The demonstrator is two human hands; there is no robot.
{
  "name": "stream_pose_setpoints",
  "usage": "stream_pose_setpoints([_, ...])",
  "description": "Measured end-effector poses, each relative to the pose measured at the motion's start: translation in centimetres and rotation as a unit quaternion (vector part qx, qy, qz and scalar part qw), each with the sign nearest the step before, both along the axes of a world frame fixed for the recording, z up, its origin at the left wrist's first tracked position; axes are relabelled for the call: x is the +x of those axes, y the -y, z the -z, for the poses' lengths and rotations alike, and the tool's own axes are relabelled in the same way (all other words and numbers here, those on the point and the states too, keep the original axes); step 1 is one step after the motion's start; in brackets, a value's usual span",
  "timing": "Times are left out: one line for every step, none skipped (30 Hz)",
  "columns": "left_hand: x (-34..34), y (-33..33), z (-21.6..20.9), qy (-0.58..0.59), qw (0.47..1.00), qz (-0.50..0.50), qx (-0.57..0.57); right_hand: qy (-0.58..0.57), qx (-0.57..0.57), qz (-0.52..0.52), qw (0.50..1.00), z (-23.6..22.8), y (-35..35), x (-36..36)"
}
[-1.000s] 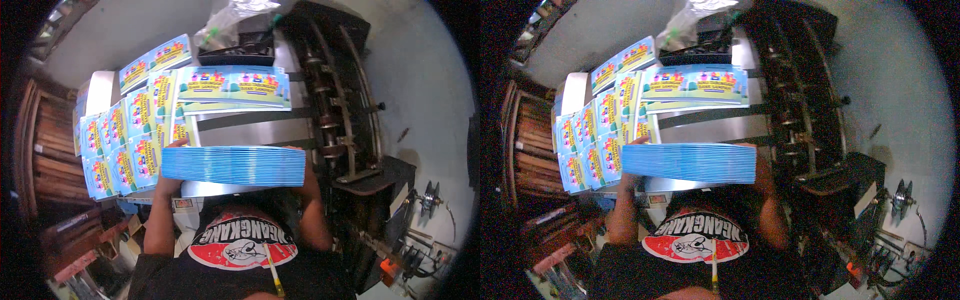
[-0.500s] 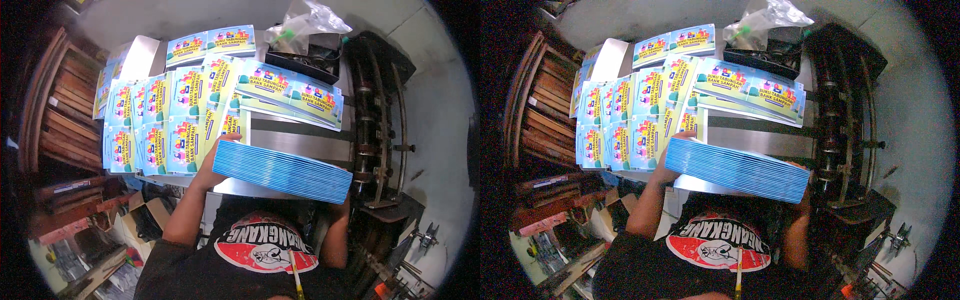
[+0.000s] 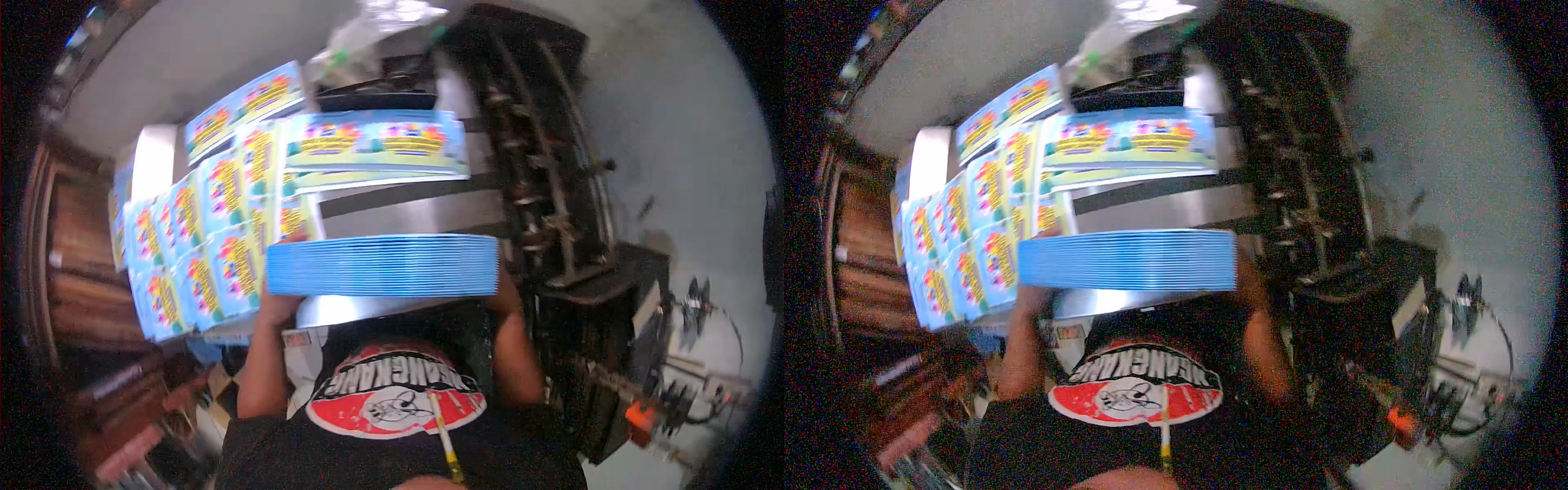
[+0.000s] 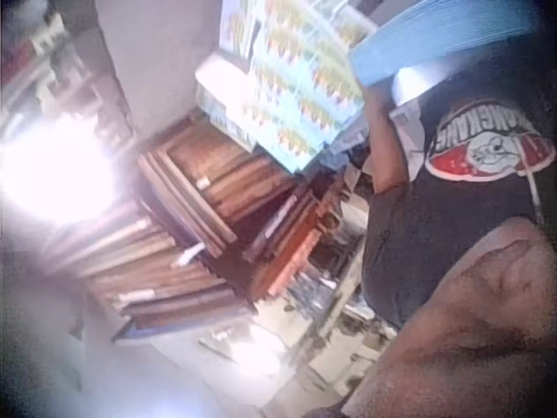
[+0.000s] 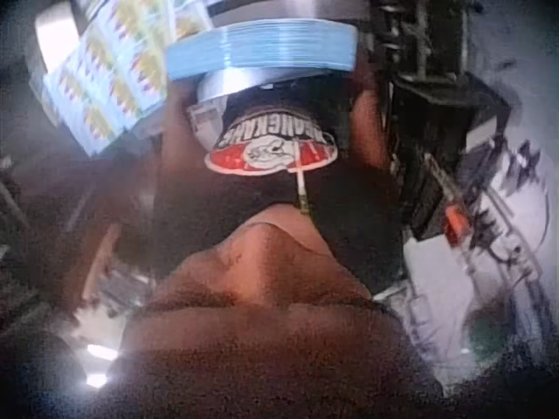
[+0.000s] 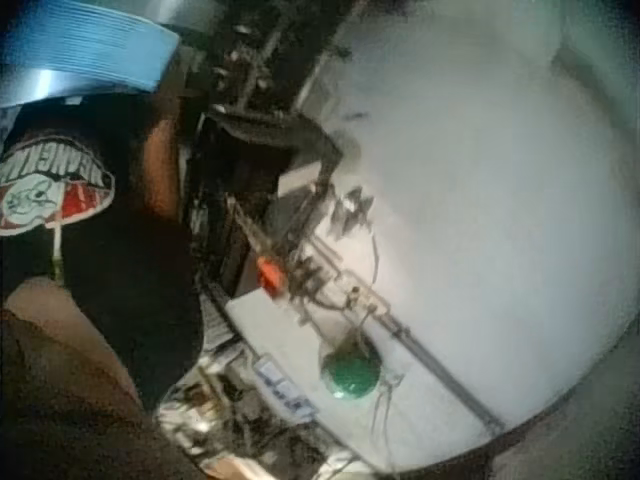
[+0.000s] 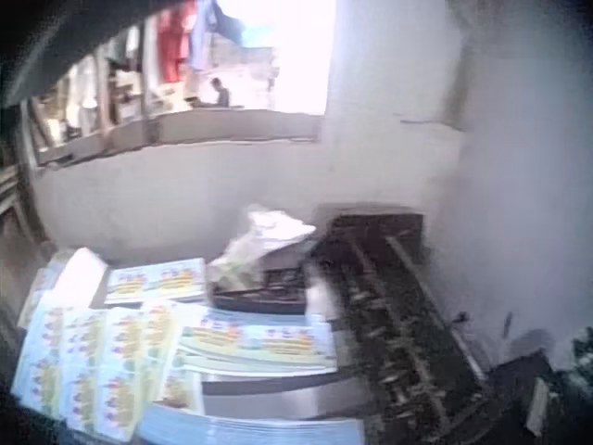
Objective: The person folds printed brochures and stacks them in organized piles on a workspace in a printing facility.
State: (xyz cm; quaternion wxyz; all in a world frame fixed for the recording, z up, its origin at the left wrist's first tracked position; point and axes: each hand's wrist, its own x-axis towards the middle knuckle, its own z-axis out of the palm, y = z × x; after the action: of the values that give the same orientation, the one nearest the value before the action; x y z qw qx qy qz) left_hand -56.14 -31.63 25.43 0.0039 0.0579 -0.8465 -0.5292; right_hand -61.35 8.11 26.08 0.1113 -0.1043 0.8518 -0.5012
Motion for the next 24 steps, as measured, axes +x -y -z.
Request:
stream_pose_setpoints([0.1,0.2,0.2,0.033,0.999,-0.012,0.003,0.001,-0.003,-0.009,1.000,0.1,0.1,-0.2])
stream_pose_setpoints([0.0,0.4,0.3,0.032,0.999,0.004,0.003,0.001,-0.004,-0.021,1.000,0.7,0.3,-0.5])
stream_pose_setpoints([-0.1,0.4,0.2,0.041,0.999,-0.013,0.010,-0.005,0.001,-0.028,1.000,1.6,0.2,-0.6])
stream_pose_setpoints([-0.4,0.1,-0.3,0.049,0.998,-0.031,0.015,-0.037,0.018,-0.040,0.998,2.4,0.1,-0.8])
stream_pose_setpoints([-0.6,-0.5,-0.8,0.049,0.999,-0.021,0.011,-0.067,0.034,-0.053,0.996,3.0,0.0,-1.0])
stream_pose_setpoints([-0.7,-1.1,-1.4,0.039,0.999,-0.014,0.003,-0.066,0.030,-0.044,0.996,3.5,-0.6,-0.8])
stream_pose_setpoints([-0.4,-1.2,-2.0,0.032,0.999,-0.017,-0.008,-0.043,-0.009,-0.053,0.998,2.0,0.0,-1.0])
stream_pose_setpoints([-0.4,-1.1,-1.9,0.032,0.999,-0.017,-0.015,-0.022,-0.046,-0.061,0.997,0.8,0.2,-1.3])
stream_pose_setpoints([-0.3,-0.7,-1.4,0.043,0.998,-0.028,0.021,-0.022,-0.053,-0.062,0.996,0.5,0.4,-1.4])
stream_pose_setpoints([-0.4,-0.9,-1.5,0.055,0.996,-0.036,0.060,-0.045,-0.076,-0.072,0.993,0.2,0.2,-1.4])
stream_pose_setpoints([-0.4,-1.0,-1.7,0.056,0.996,-0.036,0.056,-0.069,-0.099,-0.082,0.989,0.2,0.2,-1.5])
stream_pose_setpoints([-0.5,-1.1,-1.9,0.038,0.999,-0.017,0.006,-0.068,-0.102,-0.080,0.989,0.4,0.2,-1.5])
stream_pose_setpoints([-0.5,-1.2,-2.2,0.019,0.999,0.001,-0.043,-0.059,-0.101,-0.070,0.991,0.6,0.2,-1.4])
stream_pose_setpoints([-0.5,-1.1,-2.1,0.019,0.999,0.003,-0.045,-0.050,-0.098,-0.060,0.992,0.7,0.2,-1.3])
stream_pose_setpoints([-0.4,-0.8,-1.8,0.014,0.999,-0.001,-0.032,-0.051,-0.099,-0.058,0.992,1.1,0.3,-1.3])
stream_pose_setpoints([-0.3,-0.5,-1.7,0.008,1.000,-0.006,-0.019,-0.053,-0.104,-0.055,0.992,1.2,0.6,-1.5])
stream_pose_setpoints([-0.1,-0.3,-1.5,0.005,1.000,-0.006,-0.021,-0.056,-0.109,-0.052,0.991,1.1,0.9,-1.6])
stream_pose_setpoints([0.2,-0.2,-1.3,0.005,0.995,-0.047,0.090,-0.060,-0.110,-0.053,0.991,0.6,0.9,-1.4])
stream_pose_setpoints([0.5,0.1,-1.3,0.003,0.975,-0.091,0.201,0.014,-0.066,-0.053,0.996,-1.0,1.3,-1.4])
stream_pose_setpoints([-0.7,-0.3,-2.7,-0.005,0.975,-0.090,0.203,0.084,-0.017,-0.049,0.995,-1.8,1.5,-1.7])
stream_pose_setpoints([-2.1,-0.6,-4.7,0.049,0.981,-0.061,0.177,0.192,-0.222,0.016,0.956,0.0,1.1,-0.1])
stream_pose_setpoints([-3.4,-0.9,-6.9,0.102,0.983,-0.037,0.148,0.188,-0.221,0.069,0.955,0.4,1.9,1.9])
stream_pose_setpoints([-5.0,-1.2,-8.2,0.090,0.986,0.012,0.143,0.181,-0.219,0.124,0.951,0.8,2.6,4.1])
stream_pose_setpoints([-7.1,-1.6,-9.3,0.079,0.986,0.059,0.137,0.171,-0.216,0.181,0.944,0.9,3.1,6.2])
